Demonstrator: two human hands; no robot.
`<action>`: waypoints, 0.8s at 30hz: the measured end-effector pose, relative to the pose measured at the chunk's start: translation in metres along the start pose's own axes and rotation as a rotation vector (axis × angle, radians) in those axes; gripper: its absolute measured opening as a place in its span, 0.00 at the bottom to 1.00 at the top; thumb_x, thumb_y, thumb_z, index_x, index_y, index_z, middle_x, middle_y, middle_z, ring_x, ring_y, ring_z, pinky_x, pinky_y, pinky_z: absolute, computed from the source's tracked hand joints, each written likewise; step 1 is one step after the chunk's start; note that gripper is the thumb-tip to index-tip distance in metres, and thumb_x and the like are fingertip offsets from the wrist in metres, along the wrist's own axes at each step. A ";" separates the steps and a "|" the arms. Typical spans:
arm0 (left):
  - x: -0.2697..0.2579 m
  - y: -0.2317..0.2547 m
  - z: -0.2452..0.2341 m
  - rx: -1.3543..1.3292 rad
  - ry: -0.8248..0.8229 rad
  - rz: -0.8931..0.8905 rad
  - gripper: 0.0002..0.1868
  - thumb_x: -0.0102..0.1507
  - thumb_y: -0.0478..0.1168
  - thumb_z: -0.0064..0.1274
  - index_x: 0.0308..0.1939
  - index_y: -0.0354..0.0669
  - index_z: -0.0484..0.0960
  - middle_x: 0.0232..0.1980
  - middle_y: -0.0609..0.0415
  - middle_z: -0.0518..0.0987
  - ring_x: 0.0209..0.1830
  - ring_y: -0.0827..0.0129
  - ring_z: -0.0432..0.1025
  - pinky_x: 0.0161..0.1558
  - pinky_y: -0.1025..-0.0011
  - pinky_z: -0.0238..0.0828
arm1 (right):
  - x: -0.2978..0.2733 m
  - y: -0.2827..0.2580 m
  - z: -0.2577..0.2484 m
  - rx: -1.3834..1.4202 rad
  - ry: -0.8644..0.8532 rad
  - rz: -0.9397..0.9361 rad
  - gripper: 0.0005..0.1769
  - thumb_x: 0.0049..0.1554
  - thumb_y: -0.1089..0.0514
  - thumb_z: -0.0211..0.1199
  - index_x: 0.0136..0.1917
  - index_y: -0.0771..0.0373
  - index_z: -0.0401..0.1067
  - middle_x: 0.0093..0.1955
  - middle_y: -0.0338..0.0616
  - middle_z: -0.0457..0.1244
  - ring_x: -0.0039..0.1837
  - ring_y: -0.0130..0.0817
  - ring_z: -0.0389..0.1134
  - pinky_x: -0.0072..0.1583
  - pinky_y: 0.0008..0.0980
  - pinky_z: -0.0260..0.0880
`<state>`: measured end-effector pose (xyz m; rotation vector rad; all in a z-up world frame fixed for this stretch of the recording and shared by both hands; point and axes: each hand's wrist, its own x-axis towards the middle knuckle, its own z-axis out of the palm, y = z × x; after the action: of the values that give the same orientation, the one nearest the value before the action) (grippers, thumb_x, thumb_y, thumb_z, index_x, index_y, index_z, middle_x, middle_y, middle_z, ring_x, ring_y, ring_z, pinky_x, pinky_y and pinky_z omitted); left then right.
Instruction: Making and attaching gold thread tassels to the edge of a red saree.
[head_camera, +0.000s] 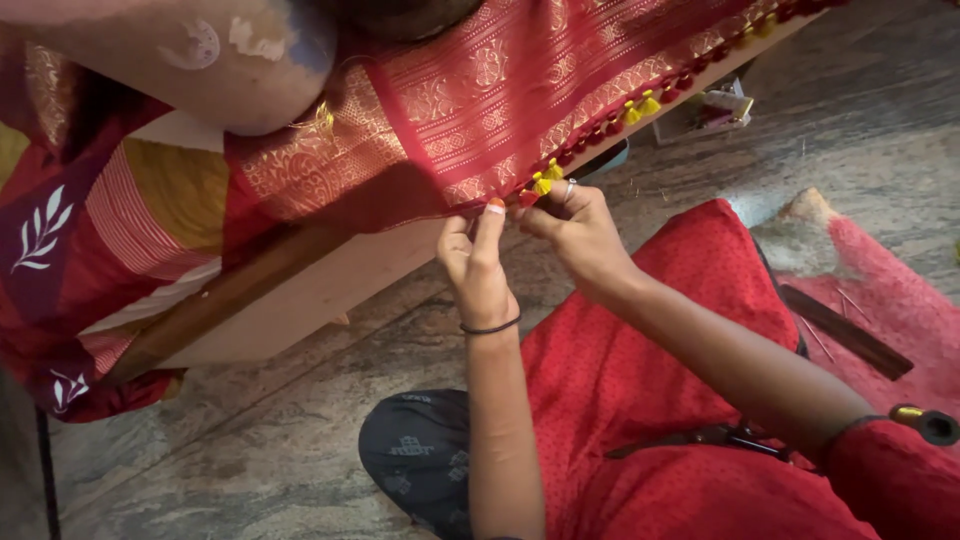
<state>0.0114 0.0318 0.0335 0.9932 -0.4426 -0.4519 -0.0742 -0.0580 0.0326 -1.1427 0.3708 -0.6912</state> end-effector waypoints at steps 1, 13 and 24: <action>0.000 0.002 0.001 -0.021 -0.006 -0.010 0.07 0.68 0.30 0.53 0.50 0.32 0.81 0.49 0.53 0.83 0.48 0.74 0.75 0.54 0.73 0.71 | -0.001 -0.003 0.003 0.016 0.011 0.020 0.06 0.60 0.68 0.62 0.51 0.66 0.77 0.42 0.30 0.68 0.44 0.17 0.65 0.48 0.22 0.66; -0.002 0.011 0.004 -0.050 -0.006 -0.027 0.08 0.68 0.30 0.53 0.52 0.33 0.81 0.50 0.54 0.82 0.49 0.75 0.74 0.55 0.73 0.71 | -0.008 0.001 0.000 -0.016 0.011 0.121 0.04 0.61 0.64 0.63 0.50 0.64 0.77 0.38 0.32 0.66 0.39 0.19 0.62 0.42 0.23 0.62; -0.003 -0.001 -0.006 -0.031 -0.003 -0.008 0.06 0.70 0.30 0.54 0.50 0.33 0.81 0.48 0.56 0.81 0.47 0.76 0.73 0.53 0.75 0.70 | -0.007 0.001 0.005 -0.043 0.008 0.028 0.03 0.64 0.65 0.63 0.50 0.66 0.77 0.40 0.33 0.66 0.42 0.19 0.62 0.45 0.24 0.62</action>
<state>0.0124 0.0370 0.0293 0.9643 -0.4333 -0.4661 -0.0761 -0.0494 0.0328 -1.1742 0.4090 -0.6664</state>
